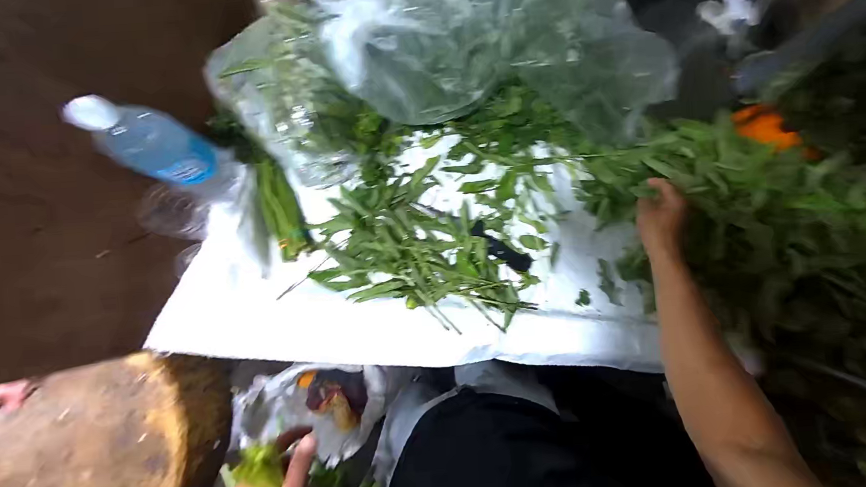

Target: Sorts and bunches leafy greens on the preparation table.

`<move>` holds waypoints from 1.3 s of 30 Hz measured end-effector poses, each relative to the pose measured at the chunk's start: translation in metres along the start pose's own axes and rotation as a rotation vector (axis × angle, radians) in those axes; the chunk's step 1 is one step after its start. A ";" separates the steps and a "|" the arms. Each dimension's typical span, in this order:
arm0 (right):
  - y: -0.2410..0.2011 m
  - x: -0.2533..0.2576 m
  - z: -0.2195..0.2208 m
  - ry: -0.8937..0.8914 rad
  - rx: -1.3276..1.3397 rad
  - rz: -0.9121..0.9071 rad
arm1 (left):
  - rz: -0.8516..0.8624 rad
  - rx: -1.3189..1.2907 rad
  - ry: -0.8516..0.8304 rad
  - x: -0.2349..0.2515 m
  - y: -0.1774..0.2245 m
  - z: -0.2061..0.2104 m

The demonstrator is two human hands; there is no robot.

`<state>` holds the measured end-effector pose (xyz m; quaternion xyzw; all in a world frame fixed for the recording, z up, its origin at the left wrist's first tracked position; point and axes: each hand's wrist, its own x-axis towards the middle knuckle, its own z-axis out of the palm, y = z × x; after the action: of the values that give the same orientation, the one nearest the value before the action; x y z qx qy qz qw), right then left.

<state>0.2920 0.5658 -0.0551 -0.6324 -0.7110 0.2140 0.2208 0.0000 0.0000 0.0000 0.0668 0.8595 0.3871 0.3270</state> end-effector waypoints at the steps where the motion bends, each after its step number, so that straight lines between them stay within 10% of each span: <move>1: -0.034 -0.028 0.026 -0.133 0.048 -0.092 | -0.025 0.025 0.036 -0.002 0.004 0.003; 6: -0.168 -0.193 0.146 -0.846 0.091 -0.593 | -0.048 -0.014 0.093 -0.003 0.009 0.019; 13: -0.218 -0.204 0.256 -0.854 -0.236 -0.951 | -0.091 -0.080 0.161 -0.024 -0.007 0.034; 26: -0.217 0.008 0.102 -0.565 0.224 -0.422 | -0.145 -0.188 0.218 -0.024 -0.034 0.051; 31: -0.200 -0.008 0.103 -0.463 -0.107 -0.483 | -0.108 -0.180 0.227 -0.021 -0.023 0.045; 39: -0.167 -0.112 0.124 -0.561 0.244 -0.415 | -0.090 -0.184 0.183 -0.025 -0.023 0.032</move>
<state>0.0967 0.4328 -0.0632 -0.3606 -0.8261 0.4131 0.1297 0.0423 -0.0053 -0.0195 -0.0380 0.8487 0.4537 0.2690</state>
